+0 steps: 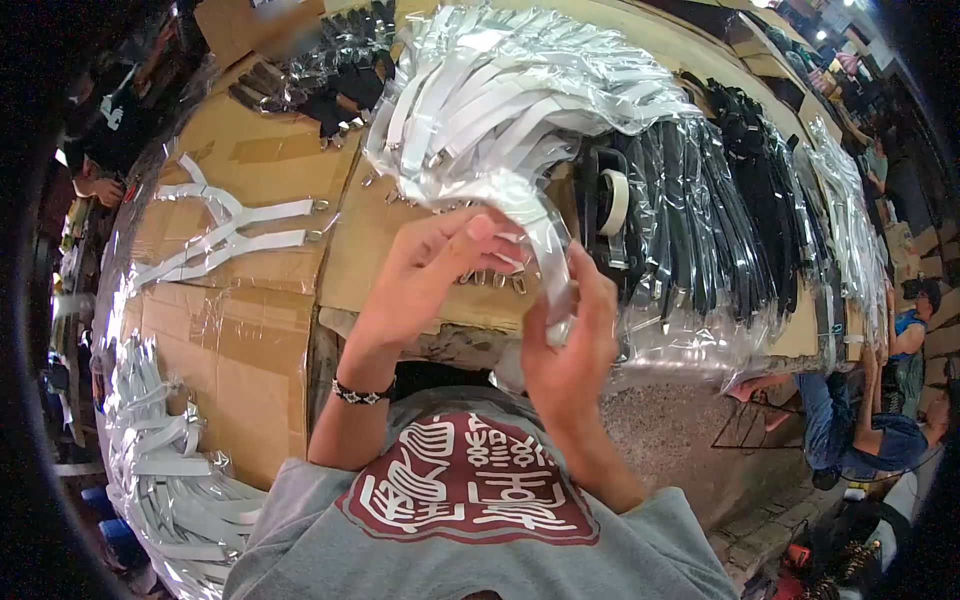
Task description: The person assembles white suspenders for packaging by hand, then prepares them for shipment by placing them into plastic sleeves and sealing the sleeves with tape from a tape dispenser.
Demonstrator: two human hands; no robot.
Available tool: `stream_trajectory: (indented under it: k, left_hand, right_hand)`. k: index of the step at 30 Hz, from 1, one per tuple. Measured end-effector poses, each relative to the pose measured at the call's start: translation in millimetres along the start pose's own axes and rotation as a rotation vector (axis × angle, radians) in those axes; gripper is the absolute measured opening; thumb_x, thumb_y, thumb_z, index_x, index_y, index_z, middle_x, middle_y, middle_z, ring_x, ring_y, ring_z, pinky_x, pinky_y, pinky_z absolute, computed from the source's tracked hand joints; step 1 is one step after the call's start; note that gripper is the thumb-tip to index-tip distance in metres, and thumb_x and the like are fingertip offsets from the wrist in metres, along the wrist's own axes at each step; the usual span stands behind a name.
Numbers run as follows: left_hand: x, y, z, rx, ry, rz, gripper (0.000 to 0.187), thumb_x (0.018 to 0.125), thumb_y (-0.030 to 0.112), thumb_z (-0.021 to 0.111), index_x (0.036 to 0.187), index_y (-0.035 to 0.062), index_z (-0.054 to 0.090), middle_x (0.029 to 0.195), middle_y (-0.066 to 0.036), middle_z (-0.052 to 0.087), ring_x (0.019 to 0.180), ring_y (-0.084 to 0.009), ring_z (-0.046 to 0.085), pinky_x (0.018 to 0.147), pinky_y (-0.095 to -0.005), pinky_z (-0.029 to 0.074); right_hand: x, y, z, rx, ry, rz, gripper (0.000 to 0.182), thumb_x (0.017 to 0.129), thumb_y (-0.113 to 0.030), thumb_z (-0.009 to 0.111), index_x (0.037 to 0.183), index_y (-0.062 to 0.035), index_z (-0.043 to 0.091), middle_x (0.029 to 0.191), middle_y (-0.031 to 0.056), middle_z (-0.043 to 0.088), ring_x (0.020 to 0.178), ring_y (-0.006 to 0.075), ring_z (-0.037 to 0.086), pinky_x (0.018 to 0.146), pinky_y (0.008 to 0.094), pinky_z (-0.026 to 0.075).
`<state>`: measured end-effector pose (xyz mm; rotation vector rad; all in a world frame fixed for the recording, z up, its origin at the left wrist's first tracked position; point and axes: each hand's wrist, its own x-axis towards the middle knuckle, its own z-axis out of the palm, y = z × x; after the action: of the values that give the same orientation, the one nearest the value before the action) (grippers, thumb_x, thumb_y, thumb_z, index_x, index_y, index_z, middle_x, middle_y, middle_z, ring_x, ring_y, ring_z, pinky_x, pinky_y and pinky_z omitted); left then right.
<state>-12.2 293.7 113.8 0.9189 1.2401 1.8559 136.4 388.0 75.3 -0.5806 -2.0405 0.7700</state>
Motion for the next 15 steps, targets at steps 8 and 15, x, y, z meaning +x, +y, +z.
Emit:
stream_trajectory:
  k: [8,15]
  left_hand:
    - [-18,-44,-19,-0.068,0.042,-0.141,0.048,0.107,0.034,0.048,0.134,-0.0047,0.058,0.12,-0.016,0.069,0.109,-0.022,0.066,0.094,-0.0358,0.052]
    - [-41,-29,-27,-0.039,0.029,-0.1,0.049,0.108,0.035,0.045,0.133,-0.0055,0.058,0.12,-0.016,0.068,0.108,-0.0221,0.066,0.095,-0.0363,0.052]
  right_hand:
    - [109,-74,-77,-0.431,-0.323,-0.342,0.013,0.087,-0.007,0.068,0.099,-0.0027,0.068,0.086,0.012,0.069,0.065,0.0298,0.065,0.061,0.0383,0.05]
    - [266,-162,-90,0.004,-1.069,-0.348,0.025,0.098,-0.023,0.061,0.105,-0.0002,0.069,0.088,0.0087,0.073,0.075,0.0115,0.071,0.057,0.0231,0.053]
